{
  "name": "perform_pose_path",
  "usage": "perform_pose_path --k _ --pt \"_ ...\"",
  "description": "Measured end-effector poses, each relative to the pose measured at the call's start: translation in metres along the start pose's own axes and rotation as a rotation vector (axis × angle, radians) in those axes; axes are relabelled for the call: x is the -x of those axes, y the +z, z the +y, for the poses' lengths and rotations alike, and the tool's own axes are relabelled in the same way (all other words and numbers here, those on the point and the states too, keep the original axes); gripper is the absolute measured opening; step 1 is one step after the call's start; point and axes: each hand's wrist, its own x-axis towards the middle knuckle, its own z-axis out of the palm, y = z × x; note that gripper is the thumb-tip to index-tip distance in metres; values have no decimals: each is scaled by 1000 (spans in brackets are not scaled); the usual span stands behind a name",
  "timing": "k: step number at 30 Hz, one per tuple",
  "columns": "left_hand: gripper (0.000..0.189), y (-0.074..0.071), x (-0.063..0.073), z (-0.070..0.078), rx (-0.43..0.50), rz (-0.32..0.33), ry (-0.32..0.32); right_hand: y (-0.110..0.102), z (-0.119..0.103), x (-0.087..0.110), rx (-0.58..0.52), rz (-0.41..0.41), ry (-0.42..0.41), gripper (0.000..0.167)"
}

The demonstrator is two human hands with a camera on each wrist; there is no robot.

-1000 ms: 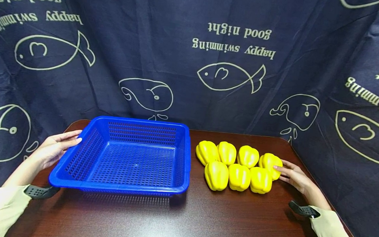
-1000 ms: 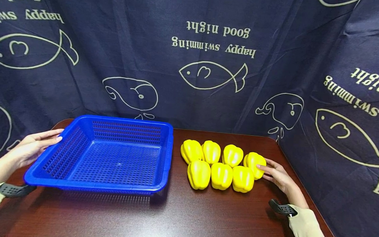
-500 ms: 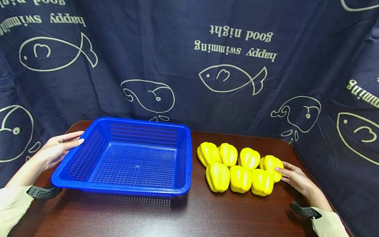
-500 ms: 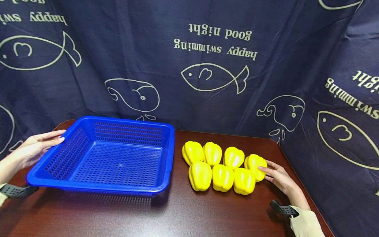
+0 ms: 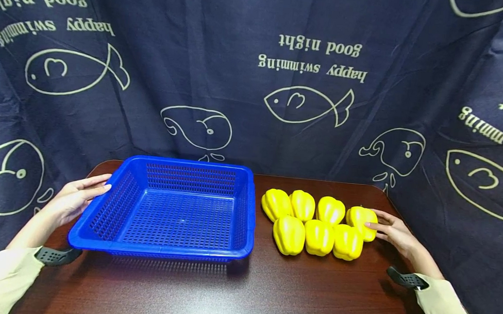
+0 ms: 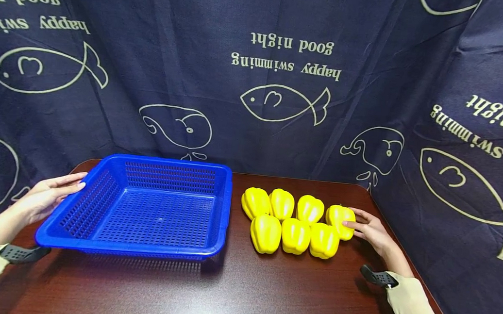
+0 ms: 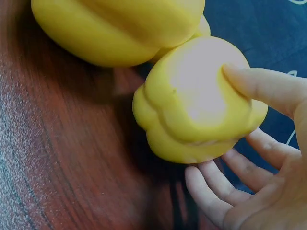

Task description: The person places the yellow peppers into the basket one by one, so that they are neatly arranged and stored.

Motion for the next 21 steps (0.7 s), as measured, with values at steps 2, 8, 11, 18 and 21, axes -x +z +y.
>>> perform_pose_path --k 2,8,11,18,21 --pt "31 0 0 -1 4 3 -1 -1 -2 0 9 11 -14 64" --pt "34 0 -1 -2 35 -10 1 -2 -6 4 46 52 -71 61" --pt "32 -3 -3 -4 28 -6 -7 -8 0 -1 51 86 -83 60" --pt "30 -3 -1 -3 26 -5 -11 -6 -17 6 121 145 -143 64" --pt "30 -1 1 -1 32 -9 -15 -2 -32 14 117 145 -164 70"
